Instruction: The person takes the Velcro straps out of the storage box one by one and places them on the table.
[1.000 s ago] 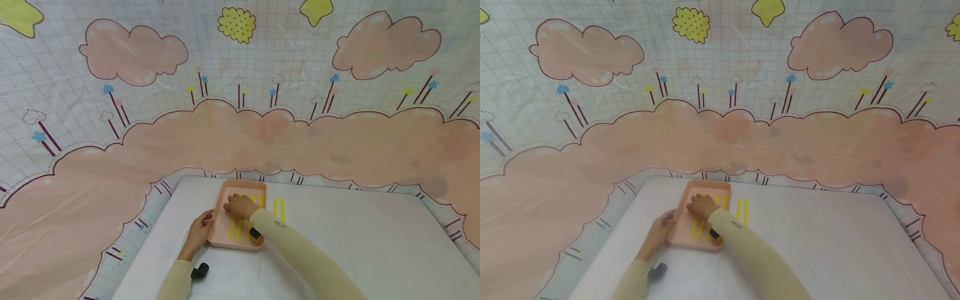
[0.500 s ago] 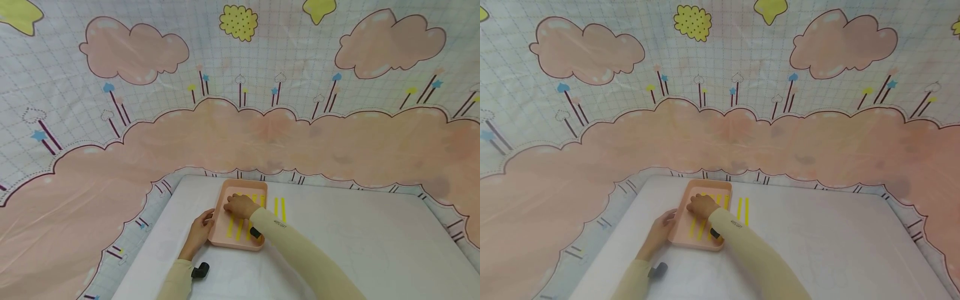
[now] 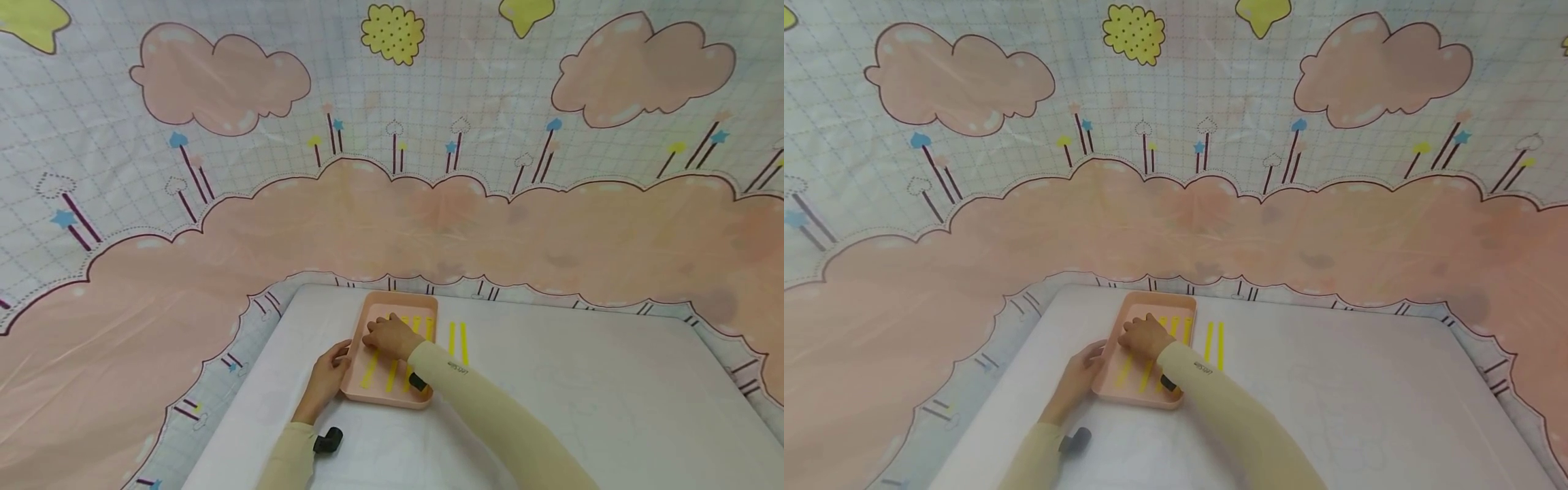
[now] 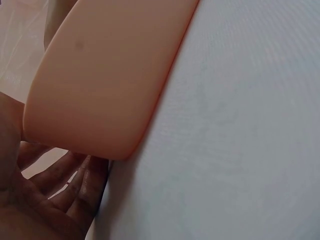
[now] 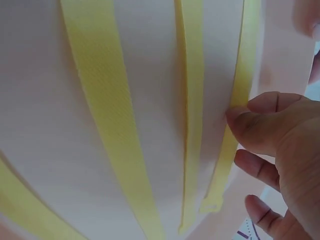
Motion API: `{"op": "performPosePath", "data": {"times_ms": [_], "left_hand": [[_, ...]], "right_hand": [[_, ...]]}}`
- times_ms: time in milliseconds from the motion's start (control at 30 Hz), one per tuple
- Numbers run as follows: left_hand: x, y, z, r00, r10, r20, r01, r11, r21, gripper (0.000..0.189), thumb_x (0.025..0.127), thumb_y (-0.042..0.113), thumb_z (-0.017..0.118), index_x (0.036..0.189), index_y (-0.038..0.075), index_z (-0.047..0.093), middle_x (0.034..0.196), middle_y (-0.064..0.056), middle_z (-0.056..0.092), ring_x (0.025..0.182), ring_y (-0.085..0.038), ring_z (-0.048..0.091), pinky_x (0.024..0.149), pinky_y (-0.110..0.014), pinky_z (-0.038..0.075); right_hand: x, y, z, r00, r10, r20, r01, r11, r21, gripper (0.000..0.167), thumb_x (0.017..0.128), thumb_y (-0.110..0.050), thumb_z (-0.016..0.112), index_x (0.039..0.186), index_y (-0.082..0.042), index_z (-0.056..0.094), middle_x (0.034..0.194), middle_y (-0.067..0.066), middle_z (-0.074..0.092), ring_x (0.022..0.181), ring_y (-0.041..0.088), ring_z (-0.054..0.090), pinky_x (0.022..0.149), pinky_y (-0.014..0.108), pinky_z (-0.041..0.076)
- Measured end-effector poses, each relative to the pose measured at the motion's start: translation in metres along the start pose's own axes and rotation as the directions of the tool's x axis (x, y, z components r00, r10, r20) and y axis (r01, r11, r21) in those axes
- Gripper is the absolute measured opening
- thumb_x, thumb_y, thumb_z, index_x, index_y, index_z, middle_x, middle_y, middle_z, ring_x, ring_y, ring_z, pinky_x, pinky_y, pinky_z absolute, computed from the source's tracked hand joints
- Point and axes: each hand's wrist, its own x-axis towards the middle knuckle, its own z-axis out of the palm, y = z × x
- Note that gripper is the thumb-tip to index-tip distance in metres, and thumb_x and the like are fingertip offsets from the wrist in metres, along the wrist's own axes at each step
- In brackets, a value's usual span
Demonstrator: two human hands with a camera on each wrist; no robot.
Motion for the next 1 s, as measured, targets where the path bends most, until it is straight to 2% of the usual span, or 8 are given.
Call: {"op": "performPosePath", "data": {"times_ms": [267, 533, 767, 1000], "left_hand": [[0.001, -0.001, 0.003, 1.0, 0.0, 0.0, 0.0, 1.0, -0.011, 0.042, 0.095, 0.003, 0.055, 0.137, 0.008, 0.056, 0.127, -0.021, 0.063, 0.116, -0.034, 0.063, 0.095, -0.046, 0.053], [0.002, -0.001, 0.002, 1.0, 0.02, 0.0, -0.02, 1.0, -0.012, 0.042, 0.096, 0.003, 0.055, 0.137, 0.007, 0.056, 0.126, -0.022, 0.063, 0.115, -0.034, 0.063, 0.094, -0.045, 0.053], [0.002, -0.002, 0.0, 1.0, 0.014, 0.002, -0.014, 1.0, -0.001, 0.042, 0.096, 0.004, 0.054, 0.138, 0.007, 0.055, 0.127, -0.022, 0.063, 0.116, -0.034, 0.063, 0.095, -0.046, 0.053], [0.002, -0.003, 0.001, 1.0, 0.007, 0.002, -0.007, 1.0, 0.011, 0.042, 0.096, 0.004, 0.053, 0.139, 0.007, 0.055, 0.13, -0.023, 0.061, 0.118, -0.035, 0.062, 0.095, -0.046, 0.053]], "right_hand": [[-0.005, 0.005, 0.0, 0.998, -0.034, -0.056, 0.034, 0.999, -0.003, 0.018, 0.102, -0.029, 0.051, 0.108, -0.029, 0.068, 0.105, -0.006, 0.064, 0.097, 0.015, 0.056, 0.087, 0.032, 0.044], [-0.014, 0.012, -0.006, 0.983, -0.073, -0.167, 0.061, 0.995, -0.077, 0.018, 0.103, -0.031, 0.049, 0.102, -0.027, 0.066, 0.102, -0.005, 0.063, 0.092, 0.015, 0.057, 0.072, 0.027, 0.037], [-0.024, 0.011, -0.015, 0.978, -0.079, -0.192, 0.067, 0.995, -0.069, 0.019, 0.104, -0.033, 0.045, 0.103, -0.026, 0.063, 0.101, -0.006, 0.059, 0.092, 0.014, 0.055, 0.071, 0.025, 0.031], [-0.034, 0.011, -0.024, 0.961, -0.101, -0.257, 0.084, 0.994, -0.075, 0.017, 0.103, -0.031, 0.046, 0.101, -0.025, 0.061, 0.1, -0.006, 0.058, 0.091, 0.014, 0.055, 0.083, 0.032, 0.046]]}}
